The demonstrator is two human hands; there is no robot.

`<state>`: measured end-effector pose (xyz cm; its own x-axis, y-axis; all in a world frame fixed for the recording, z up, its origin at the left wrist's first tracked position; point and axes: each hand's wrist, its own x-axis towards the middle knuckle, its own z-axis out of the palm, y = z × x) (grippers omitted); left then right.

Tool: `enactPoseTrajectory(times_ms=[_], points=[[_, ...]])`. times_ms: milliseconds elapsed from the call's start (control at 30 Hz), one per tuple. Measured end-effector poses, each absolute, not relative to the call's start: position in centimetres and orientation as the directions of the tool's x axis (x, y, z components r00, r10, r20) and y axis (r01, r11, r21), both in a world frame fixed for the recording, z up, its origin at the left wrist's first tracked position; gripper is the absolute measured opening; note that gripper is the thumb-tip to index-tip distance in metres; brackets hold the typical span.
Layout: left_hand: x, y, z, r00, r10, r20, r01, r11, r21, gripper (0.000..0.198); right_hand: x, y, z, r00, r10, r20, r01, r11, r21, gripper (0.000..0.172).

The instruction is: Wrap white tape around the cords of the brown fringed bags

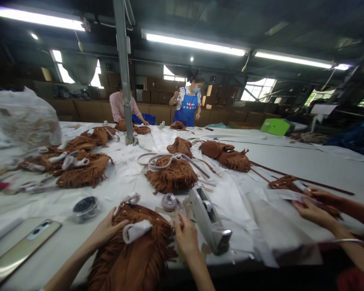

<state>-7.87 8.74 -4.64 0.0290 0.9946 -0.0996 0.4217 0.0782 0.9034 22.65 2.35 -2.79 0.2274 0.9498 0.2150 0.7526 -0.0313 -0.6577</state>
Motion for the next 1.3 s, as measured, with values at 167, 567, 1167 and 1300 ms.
enactPoseTrajectory(times_ms=[167,567,1167,1300], points=[[-6.7,6.9,-4.3,0.132,0.99,-0.038,0.464,-0.028,0.885,0.069,22.1,7.6,-1.5,0.09,0.968,0.236,0.866,0.04,-0.499,0.029],[-5.6,4.2,-6.3,-0.096,0.994,0.046,0.541,0.013,0.841,0.034,19.7,7.2,2.3,-0.094,0.925,0.369,0.825,0.28,-0.491,0.028],[-8.2,5.5,-6.7,-0.063,0.996,-0.061,0.241,0.074,0.968,0.058,10.1,0.3,-4.6,-0.297,0.779,0.552,0.742,0.553,-0.38,0.027],[-8.2,5.4,-4.9,0.144,0.976,-0.164,0.134,0.145,0.98,0.072,10.6,0.9,-5.5,-0.286,0.686,0.67,0.701,0.626,-0.342,0.033]])
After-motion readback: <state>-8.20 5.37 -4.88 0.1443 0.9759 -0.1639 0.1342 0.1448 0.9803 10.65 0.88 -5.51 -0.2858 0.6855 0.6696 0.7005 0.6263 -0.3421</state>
